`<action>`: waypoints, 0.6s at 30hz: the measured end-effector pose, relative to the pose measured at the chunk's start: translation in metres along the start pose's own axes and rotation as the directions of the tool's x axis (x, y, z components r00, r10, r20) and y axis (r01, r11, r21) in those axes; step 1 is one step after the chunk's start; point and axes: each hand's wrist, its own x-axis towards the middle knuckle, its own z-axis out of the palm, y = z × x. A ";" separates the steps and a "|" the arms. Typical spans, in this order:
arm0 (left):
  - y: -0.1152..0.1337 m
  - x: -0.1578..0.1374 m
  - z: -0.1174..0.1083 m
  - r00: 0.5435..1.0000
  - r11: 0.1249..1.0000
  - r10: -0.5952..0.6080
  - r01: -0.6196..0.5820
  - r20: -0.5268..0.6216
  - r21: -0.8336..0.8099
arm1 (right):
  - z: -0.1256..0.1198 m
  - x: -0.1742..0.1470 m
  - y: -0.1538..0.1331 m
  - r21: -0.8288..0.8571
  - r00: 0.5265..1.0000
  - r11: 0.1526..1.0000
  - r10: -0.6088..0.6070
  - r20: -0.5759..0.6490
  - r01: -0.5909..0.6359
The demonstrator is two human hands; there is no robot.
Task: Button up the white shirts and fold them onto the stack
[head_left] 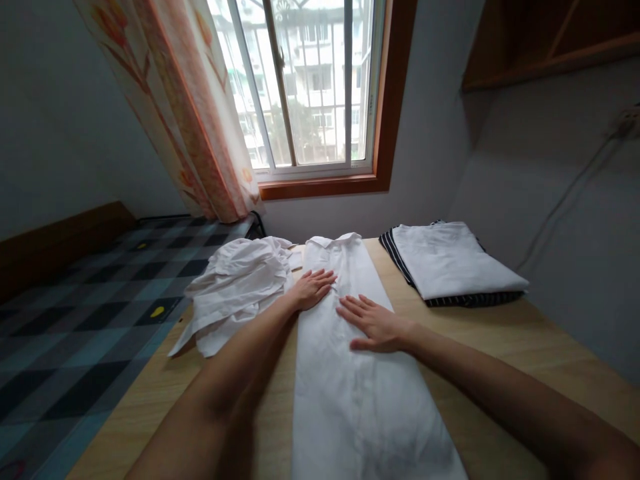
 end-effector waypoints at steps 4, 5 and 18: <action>0.003 -0.001 -0.003 0.999 0.999 0.020 -0.021 0.037 0.029 | -0.002 -0.045 -0.048 0.099 0.986 0.987 -0.138 0.091 0.129; 0.003 -0.001 -0.004 0.999 0.999 0.025 -0.027 0.046 0.038 | -0.002 -0.055 -0.058 0.129 0.982 0.981 -0.156 0.106 0.142; 0.023 -0.012 -0.012 0.996 0.990 0.033 -0.022 -0.079 0.137 | 0.001 -0.154 -0.124 0.304 0.945 0.927 -0.278 0.170 0.218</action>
